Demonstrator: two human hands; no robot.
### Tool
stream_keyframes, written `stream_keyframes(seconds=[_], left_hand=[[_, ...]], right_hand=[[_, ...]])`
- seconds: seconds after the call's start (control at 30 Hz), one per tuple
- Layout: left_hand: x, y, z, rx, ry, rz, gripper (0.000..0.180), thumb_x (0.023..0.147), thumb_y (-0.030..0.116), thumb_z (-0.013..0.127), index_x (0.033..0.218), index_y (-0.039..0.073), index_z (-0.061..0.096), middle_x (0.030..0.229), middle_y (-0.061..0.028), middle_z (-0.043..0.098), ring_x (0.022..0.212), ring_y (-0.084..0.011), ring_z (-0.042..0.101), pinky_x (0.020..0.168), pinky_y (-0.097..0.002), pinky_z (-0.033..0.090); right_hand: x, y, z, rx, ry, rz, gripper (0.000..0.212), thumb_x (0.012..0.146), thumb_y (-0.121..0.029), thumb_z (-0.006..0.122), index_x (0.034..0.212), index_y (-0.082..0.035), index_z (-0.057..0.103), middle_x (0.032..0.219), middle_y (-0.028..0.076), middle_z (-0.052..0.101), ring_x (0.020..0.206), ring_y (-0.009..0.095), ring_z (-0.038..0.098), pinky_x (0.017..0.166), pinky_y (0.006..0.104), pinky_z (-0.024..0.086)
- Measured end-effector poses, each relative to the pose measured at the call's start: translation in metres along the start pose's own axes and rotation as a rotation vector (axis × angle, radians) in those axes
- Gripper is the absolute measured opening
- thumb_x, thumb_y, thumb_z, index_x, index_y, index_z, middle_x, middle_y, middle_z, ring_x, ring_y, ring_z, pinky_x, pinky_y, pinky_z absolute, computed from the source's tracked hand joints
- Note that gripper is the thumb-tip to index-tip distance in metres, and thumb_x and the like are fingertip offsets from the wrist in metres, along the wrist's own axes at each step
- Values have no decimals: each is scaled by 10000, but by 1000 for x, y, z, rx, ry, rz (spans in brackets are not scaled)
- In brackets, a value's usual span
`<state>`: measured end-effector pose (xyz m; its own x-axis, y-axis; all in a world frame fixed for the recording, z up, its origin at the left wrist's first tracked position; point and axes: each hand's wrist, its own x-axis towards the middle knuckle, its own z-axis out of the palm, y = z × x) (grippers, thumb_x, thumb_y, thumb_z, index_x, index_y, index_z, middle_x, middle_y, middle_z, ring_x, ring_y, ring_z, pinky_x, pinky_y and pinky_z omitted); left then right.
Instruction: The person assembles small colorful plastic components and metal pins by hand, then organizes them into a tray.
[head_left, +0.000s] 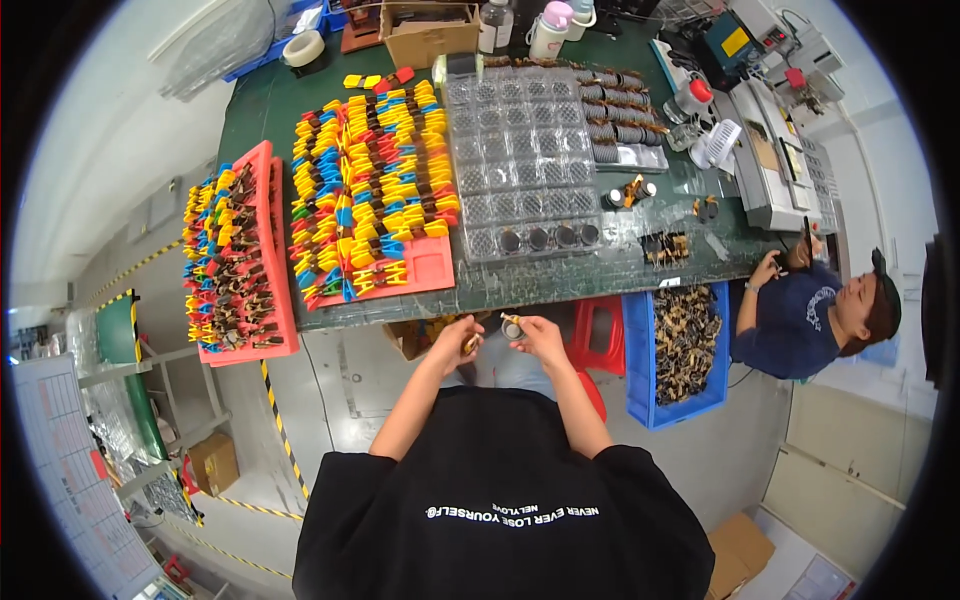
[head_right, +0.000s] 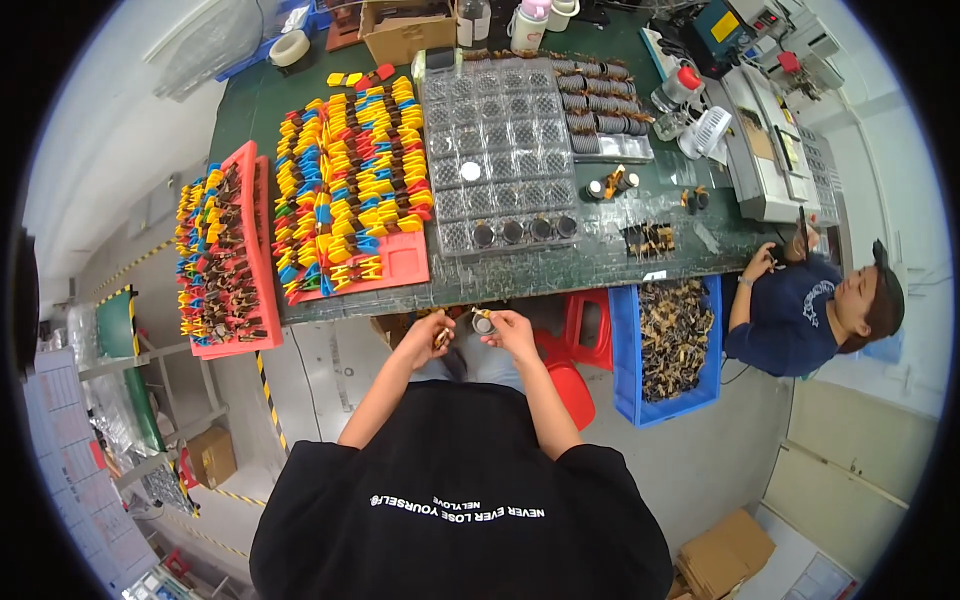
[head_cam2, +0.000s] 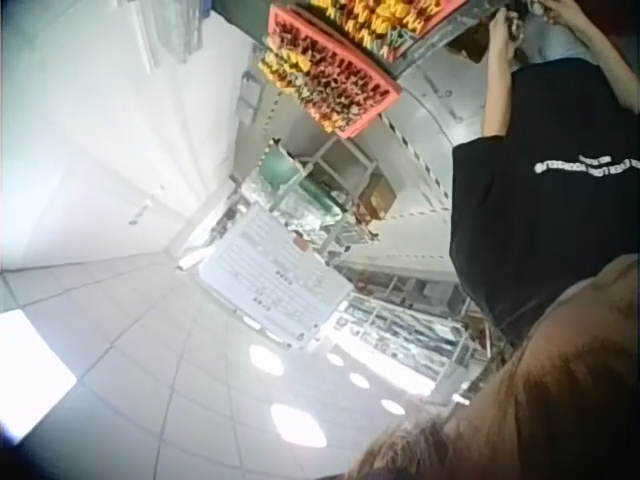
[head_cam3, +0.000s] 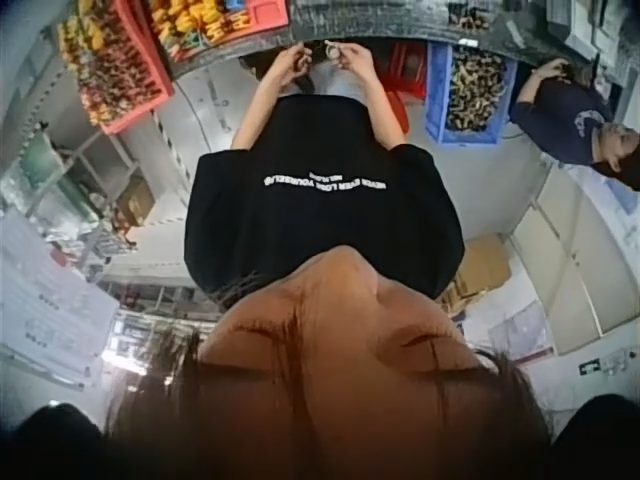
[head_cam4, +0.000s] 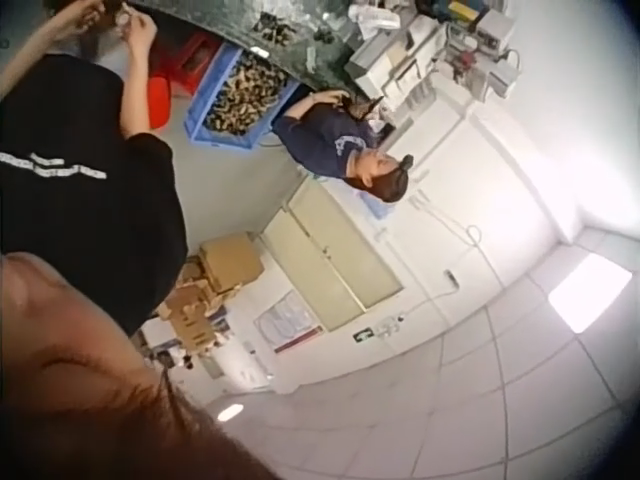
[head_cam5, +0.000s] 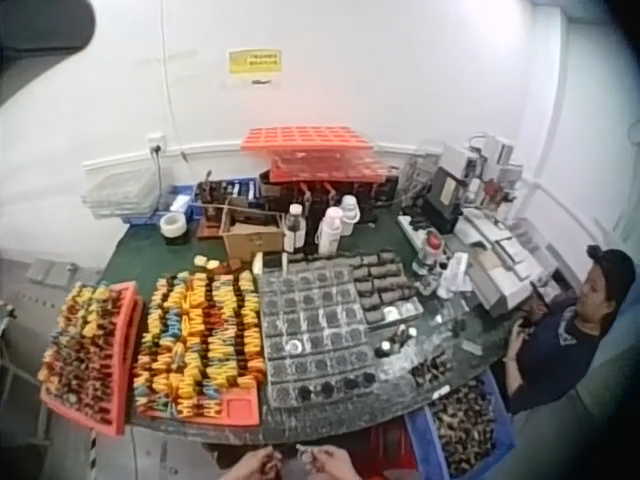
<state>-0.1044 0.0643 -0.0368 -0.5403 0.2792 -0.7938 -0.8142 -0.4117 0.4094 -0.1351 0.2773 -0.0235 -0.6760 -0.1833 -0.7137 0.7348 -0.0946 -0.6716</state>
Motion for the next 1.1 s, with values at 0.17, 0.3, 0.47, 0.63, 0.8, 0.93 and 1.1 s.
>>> stream_keyframes(seconds=[0.17, 0.3, 0.47, 0.63, 0.8, 0.93, 1.1], left_hand=[[21, 60, 23, -151, 86, 322, 259, 859, 24, 516, 1117, 41, 497, 984, -88, 566, 853, -211, 587, 812, -389, 543], [51, 97, 43, 537, 435, 900, 273, 787, -84, 514, 1043, 10, 540, 969, -111, 610, 889, -218, 617, 792, -306, 500], [63, 126, 49, 1257, 553, 1281, 236, 803, -35, 509, 1020, 32, 573, 1067, -117, 614, 1091, -300, 549, 949, -415, 422], [44, 109, 59, 1371, 504, 1087, 385, 775, 64, 574, 1157, 79, 534, 1288, -113, 486, 1279, -297, 393, 1059, -487, 298], [23, 118, 44, 1275, 494, 1005, 313, 791, 68, 550, 1104, 68, 548, 1179, -105, 574, 1143, -290, 521, 964, -407, 422], [29, 128, 35, 1224, 633, 997, 190, 781, 139, 618, 967, 100, 620, 913, -60, 590, 903, -282, 579, 768, -417, 466], [48, 131, 57, 1491, 795, 915, 310, 693, 291, 723, 945, 140, 623, 906, -27, 548, 932, -218, 547, 730, -378, 431]], right_hand=[[41, -61, -33, -8, 75, -203, 189, 918, -174, 551, 994, -2, 562, 866, 89, 615, 633, 201, 665, 525, 242, 519], [83, -114, -67, -413, 273, -560, 136, 844, -134, 644, 898, -10, 627, 755, 72, 649, 651, 138, 646, 580, 261, 508], [103, -190, -65, -761, 431, -953, 172, 825, -138, 656, 932, -6, 628, 965, 131, 585, 806, 235, 624, 715, 311, 506], [142, -199, -89, -1176, 408, -1060, 157, 823, -117, 627, 963, -48, 609, 1083, 97, 569, 1054, 292, 532, 890, 379, 442], [145, -184, -106, -1362, 320, -1133, 178, 843, -129, 596, 1009, -72, 623, 1187, 66, 564, 1203, 282, 461, 946, 396, 422], [137, -181, -101, -1335, 348, -1097, 205, 865, -132, 559, 1052, -67, 611, 1215, 81, 552, 1206, 295, 458, 961, 404, 410], [120, -173, -80, -1154, 361, -1046, 214, 843, -80, 551, 1048, -54, 603, 1171, 114, 555, 1147, 322, 482, 966, 408, 400]])
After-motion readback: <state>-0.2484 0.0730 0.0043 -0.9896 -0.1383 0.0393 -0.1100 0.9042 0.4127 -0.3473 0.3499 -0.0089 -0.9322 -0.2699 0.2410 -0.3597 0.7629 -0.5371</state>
